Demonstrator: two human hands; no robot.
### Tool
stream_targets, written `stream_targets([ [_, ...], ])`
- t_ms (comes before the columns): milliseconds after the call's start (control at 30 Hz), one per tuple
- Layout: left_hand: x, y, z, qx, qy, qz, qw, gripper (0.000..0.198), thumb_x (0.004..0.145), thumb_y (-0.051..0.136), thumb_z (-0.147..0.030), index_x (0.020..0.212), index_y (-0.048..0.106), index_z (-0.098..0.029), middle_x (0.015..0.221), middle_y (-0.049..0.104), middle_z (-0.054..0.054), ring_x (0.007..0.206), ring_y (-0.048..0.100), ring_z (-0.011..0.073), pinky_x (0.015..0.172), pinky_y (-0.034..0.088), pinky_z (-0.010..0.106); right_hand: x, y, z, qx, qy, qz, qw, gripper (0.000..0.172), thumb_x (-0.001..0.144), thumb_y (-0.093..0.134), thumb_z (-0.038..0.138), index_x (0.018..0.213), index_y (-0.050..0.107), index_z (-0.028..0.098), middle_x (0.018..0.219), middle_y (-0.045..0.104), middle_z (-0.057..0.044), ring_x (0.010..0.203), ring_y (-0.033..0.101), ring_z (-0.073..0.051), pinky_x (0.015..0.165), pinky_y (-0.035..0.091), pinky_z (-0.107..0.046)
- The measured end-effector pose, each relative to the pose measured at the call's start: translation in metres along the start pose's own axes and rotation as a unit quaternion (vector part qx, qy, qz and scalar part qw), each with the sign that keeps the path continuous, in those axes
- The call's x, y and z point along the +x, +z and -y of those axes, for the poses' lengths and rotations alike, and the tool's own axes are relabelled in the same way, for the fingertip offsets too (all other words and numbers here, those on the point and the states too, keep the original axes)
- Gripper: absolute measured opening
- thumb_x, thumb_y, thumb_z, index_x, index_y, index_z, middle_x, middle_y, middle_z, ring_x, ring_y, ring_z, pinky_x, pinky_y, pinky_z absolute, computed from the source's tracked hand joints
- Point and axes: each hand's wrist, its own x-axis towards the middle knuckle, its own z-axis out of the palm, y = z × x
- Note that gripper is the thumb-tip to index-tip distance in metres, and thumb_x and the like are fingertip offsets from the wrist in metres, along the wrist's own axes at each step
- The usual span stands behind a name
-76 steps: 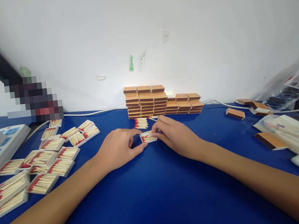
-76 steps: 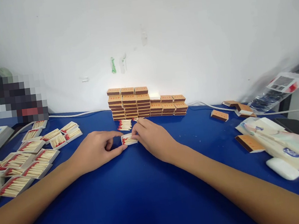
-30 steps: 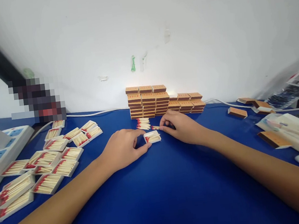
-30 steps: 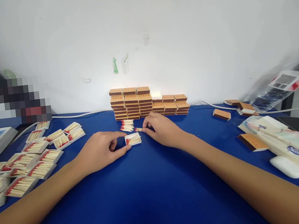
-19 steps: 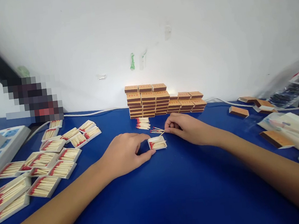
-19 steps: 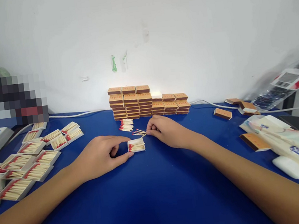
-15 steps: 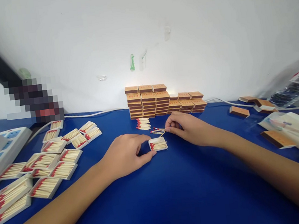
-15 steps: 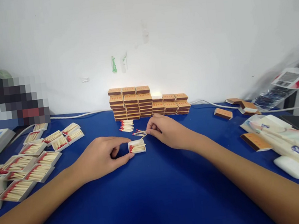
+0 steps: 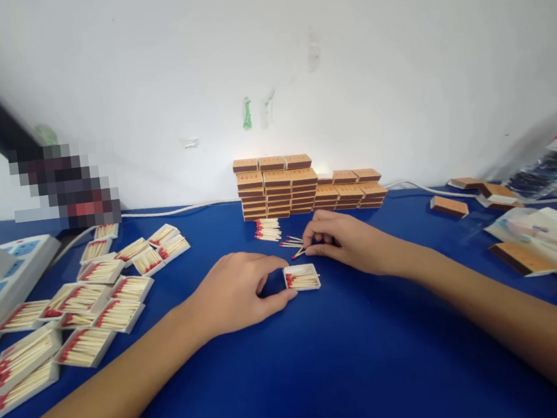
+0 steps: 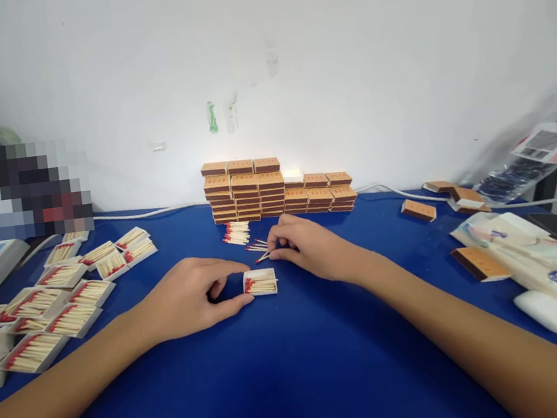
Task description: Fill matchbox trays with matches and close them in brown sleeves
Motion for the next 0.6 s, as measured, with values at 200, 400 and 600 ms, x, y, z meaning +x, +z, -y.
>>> stream_targets([
  [200,0.001,-0.001,0.003,0.008,-0.008,-0.002,1.0,0.038,0.096,0.067,-0.047,0.127,0.074,-0.026,0.068,0.065,-0.004,0.06,0.058,0.0131,0.061,0.037,0.027,0.0,0.002,0.003,-0.005,-0.017,0.007,1.0,0.016,0.105,0.056,0.033,0.101,0.069,0.024,0.099,0.058,-0.003,0.084,0.058,-0.017,0.076,0.048,-0.033],
  [400,0.001,-0.001,0.004,0.016,-0.03,-0.022,0.999,0.036,0.095,0.067,-0.047,0.122,0.076,-0.025,0.064,0.061,-0.005,0.057,0.055,0.0127,0.059,0.035,0.027,-0.002,-0.001,0.009,-0.015,0.003,-0.001,1.0,0.022,0.107,0.051,0.035,0.093,0.063,0.022,0.098,0.061,-0.005,0.084,0.058,-0.018,0.075,0.048,-0.033],
  [600,0.002,-0.001,0.003,0.017,-0.043,-0.046,0.998,0.03,0.094,0.068,-0.046,0.115,0.077,-0.026,0.061,0.059,-0.006,0.056,0.053,0.0123,0.057,0.031,0.026,-0.007,0.007,0.039,0.0,0.015,-0.033,0.999,0.016,0.106,0.053,0.032,0.1,0.064,0.022,0.1,0.06,-0.005,0.083,0.058,-0.018,0.073,0.047,-0.032],
])
